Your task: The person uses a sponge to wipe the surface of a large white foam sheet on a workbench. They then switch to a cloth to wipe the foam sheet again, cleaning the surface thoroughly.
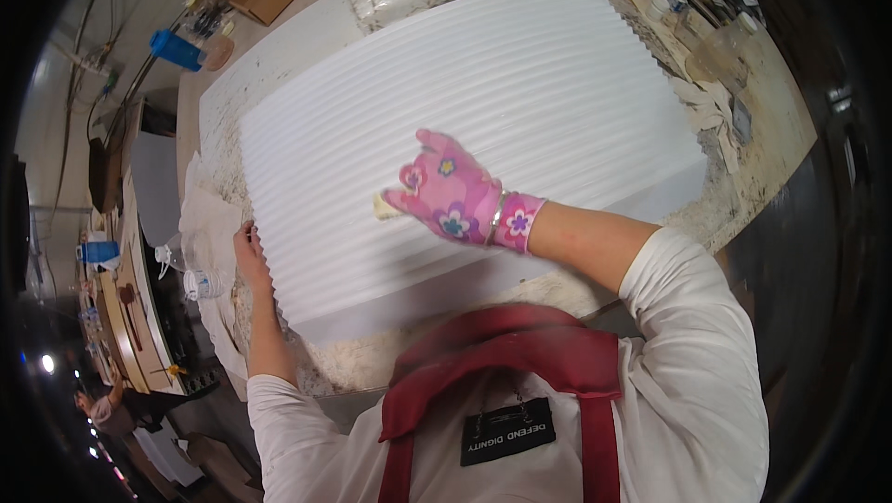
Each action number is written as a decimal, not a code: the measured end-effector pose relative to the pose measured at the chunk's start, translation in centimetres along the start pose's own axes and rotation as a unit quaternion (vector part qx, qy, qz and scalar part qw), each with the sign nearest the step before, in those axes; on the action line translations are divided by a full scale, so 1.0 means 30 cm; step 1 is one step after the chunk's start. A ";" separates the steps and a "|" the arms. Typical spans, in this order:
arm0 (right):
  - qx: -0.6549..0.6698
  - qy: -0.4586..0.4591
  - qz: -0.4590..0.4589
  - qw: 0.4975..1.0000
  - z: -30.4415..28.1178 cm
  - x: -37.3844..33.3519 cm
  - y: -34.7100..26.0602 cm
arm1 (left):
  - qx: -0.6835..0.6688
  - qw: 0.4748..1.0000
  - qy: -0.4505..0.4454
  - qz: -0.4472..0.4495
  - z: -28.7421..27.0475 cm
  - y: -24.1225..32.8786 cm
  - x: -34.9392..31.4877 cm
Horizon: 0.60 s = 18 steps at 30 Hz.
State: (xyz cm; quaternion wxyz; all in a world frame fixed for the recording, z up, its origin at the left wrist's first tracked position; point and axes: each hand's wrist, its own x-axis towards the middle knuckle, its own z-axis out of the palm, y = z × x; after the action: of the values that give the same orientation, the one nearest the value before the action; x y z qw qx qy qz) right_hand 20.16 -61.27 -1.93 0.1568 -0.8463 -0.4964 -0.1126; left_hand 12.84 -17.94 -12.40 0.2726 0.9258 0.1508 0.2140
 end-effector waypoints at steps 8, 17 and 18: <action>-0.171 -0.050 0.314 0.933 -0.155 -0.253 0.484 | -0.015 0.999 0.016 -0.043 0.130 -0.142 0.097; -0.176 -0.049 0.272 0.945 -0.145 -0.349 0.503 | -0.128 0.990 0.011 -0.051 0.161 -0.371 0.052; -0.266 -0.040 0.350 0.897 -0.235 -0.482 0.623 | -0.131 0.990 0.006 -0.052 0.167 -0.317 0.073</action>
State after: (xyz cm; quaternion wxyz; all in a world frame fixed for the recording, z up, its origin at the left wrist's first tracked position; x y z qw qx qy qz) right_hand 29.32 -84.13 -3.27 -0.0648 -0.9794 -0.1255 -0.1445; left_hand 15.58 -11.62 -20.92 0.4012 0.8718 0.1710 0.2228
